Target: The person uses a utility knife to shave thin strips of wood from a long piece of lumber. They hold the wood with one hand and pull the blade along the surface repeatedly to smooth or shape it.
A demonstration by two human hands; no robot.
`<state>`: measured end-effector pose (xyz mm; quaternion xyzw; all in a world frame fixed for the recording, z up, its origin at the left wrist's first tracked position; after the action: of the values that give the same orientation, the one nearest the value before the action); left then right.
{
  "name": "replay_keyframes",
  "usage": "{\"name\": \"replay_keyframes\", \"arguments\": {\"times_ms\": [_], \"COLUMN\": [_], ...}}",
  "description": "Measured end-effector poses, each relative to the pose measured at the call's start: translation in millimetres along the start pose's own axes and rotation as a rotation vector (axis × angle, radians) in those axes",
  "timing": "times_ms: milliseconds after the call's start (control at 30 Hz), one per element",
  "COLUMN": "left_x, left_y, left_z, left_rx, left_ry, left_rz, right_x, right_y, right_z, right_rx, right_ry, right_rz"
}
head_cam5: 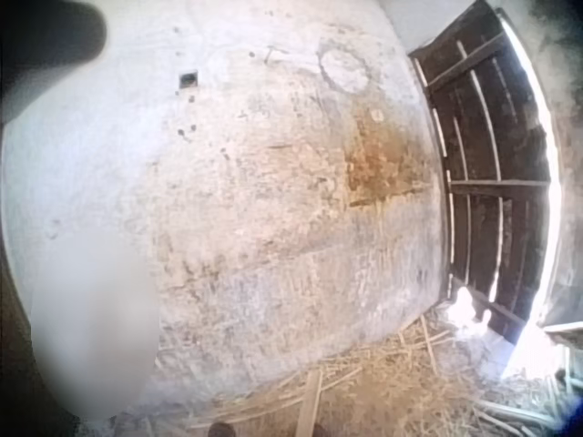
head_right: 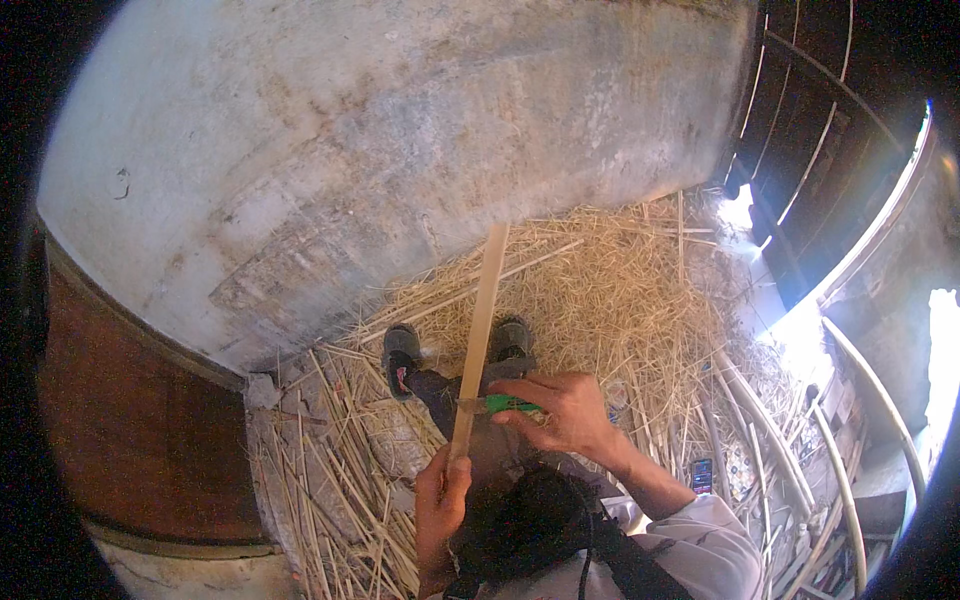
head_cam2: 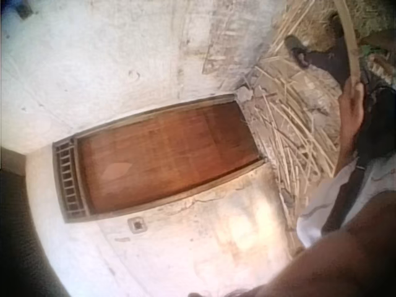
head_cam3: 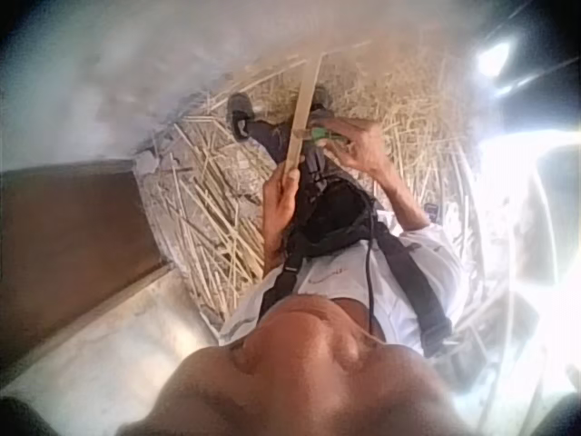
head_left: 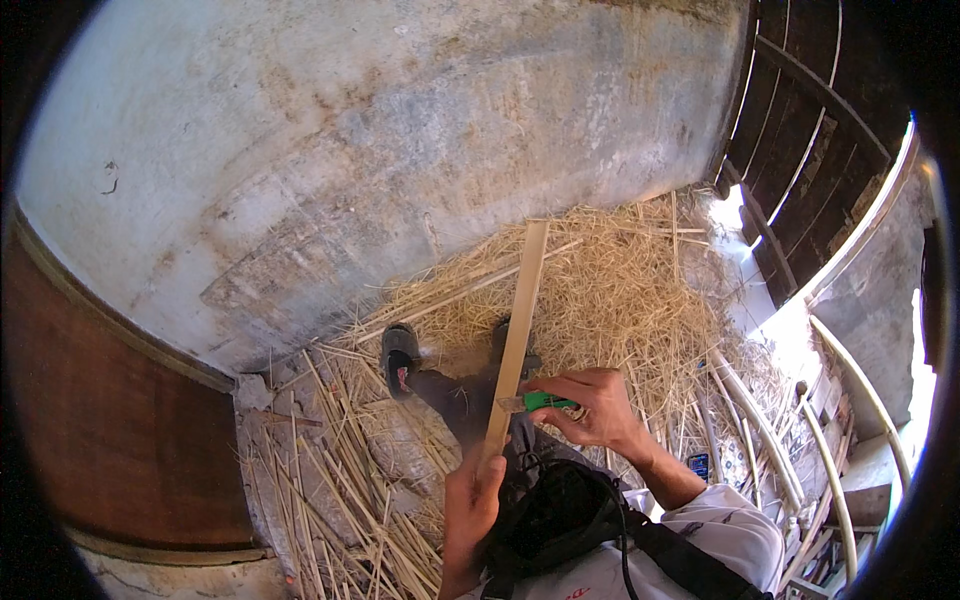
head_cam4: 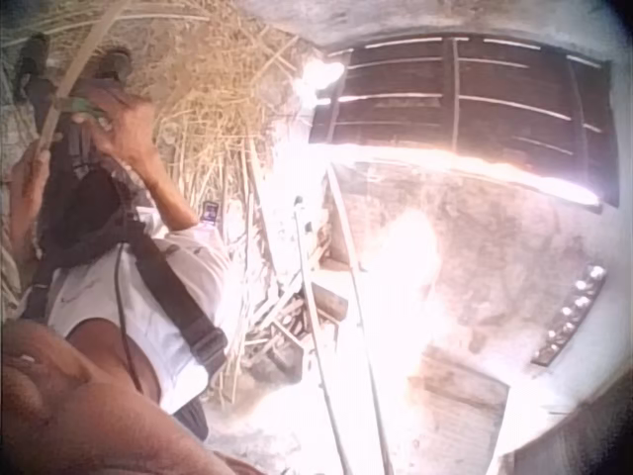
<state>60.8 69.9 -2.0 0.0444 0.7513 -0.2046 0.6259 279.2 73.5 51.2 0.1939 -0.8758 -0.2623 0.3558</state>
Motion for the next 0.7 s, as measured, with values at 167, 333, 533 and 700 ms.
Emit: {"name": "replay_keyframes", "arguments": {"times_ms": [167,333,533,700], "left_x": [-1,-1,1,33], "left_y": [-6,-11,-15,-21], "left_z": [-2,-3,-3,-7], "left_rx": [-0.007,-0.036,-0.035,0.01], "left_ry": [0.056,0.046,0.052,0.165], "left_rz": [-0.072,-0.106,-0.08,-0.166], "right_x": [-15,-14,-34,-87], "right_y": [-7,-3,-2,-3], "right_z": [-11,-10,-19,-43], "right_rx": [-0.129,-0.105,-0.208,-0.335], "right_ry": [-0.076,-0.102,-0.143,-0.233], "right_rz": [0.022,-0.016,-0.025,0.203]}}
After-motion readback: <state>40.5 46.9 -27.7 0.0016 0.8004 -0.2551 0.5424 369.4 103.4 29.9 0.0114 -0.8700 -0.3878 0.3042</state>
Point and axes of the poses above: each hand's wrist, its own y-axis towards the middle knuckle, its own z-axis out of the palm, x = y × z, the point moved 8 cm from there along y, towards the middle knuckle, and after that the axes turned 10 degrees about -z, right-handed, at the moved point
